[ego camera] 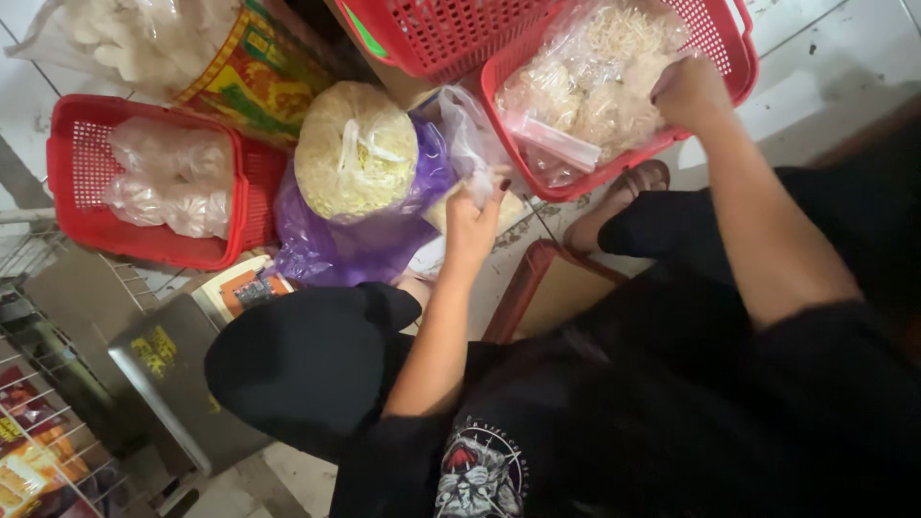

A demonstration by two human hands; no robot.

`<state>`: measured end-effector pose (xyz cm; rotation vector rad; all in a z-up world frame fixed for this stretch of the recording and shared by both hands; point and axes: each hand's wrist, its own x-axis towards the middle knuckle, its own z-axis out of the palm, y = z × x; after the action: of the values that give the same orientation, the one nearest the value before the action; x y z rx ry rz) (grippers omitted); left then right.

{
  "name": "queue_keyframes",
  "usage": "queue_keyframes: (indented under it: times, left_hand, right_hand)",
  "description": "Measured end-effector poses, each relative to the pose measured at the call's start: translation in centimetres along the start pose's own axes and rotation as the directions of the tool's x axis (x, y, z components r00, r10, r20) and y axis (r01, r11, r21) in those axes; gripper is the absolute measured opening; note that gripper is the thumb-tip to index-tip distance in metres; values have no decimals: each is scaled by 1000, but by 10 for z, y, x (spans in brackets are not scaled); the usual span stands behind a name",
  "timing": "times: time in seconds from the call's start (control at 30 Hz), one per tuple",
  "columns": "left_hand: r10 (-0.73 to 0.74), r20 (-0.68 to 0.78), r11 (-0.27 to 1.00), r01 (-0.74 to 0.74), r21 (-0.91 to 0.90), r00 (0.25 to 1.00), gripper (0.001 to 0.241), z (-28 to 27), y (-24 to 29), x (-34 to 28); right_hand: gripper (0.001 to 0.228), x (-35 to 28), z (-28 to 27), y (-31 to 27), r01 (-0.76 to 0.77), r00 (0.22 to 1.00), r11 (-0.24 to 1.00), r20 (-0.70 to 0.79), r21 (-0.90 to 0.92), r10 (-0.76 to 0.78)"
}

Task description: The person ties several plastic bags containing noodles by hand and places them into a red plastic basket.

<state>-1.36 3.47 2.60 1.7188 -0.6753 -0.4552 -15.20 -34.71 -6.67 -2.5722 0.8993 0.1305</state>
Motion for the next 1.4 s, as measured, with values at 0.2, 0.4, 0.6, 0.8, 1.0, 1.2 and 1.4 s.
queue_keyframes:
  times: [0.2,0.4,0.6,0.8,1.0,1.2,1.4]
  left_hand:
    - [-58,61,991,64,-114,996,50,22,37,8]
    - [6,70,997,-1,-82,998,43,25,16,7]
    - [43,28,990,-46,136,999,25,1,-11,4]
    - [16,8,980,-18,200,1000,22,-31,2,8]
    - [7,-61,949,13,315,998,27,-82,38,-23]
    - [-106,-131,950,139,280,986,9,-134,66,-38]
    - [-188,-231,932,247,264,955,4,-155,58,-48]
  right_hand:
    - [42,-80,-108,-135,69,973,869,158,490,-166]
    - [19,-134,-103,-266,458,847,640,-84,617,-525]
    - [26,-20,-15,-149,-61,982,480,140,875,-130]
    - [52,8,140,-38,194,966,964,139,179,-220]
    - [44,-6,207,-64,74,962,964,275,-255,-1]
    - [40,45,160,-31,6,925,991,376,-131,44]
    - [39,58,-9,-23,225,766,964,638,-145,-83]
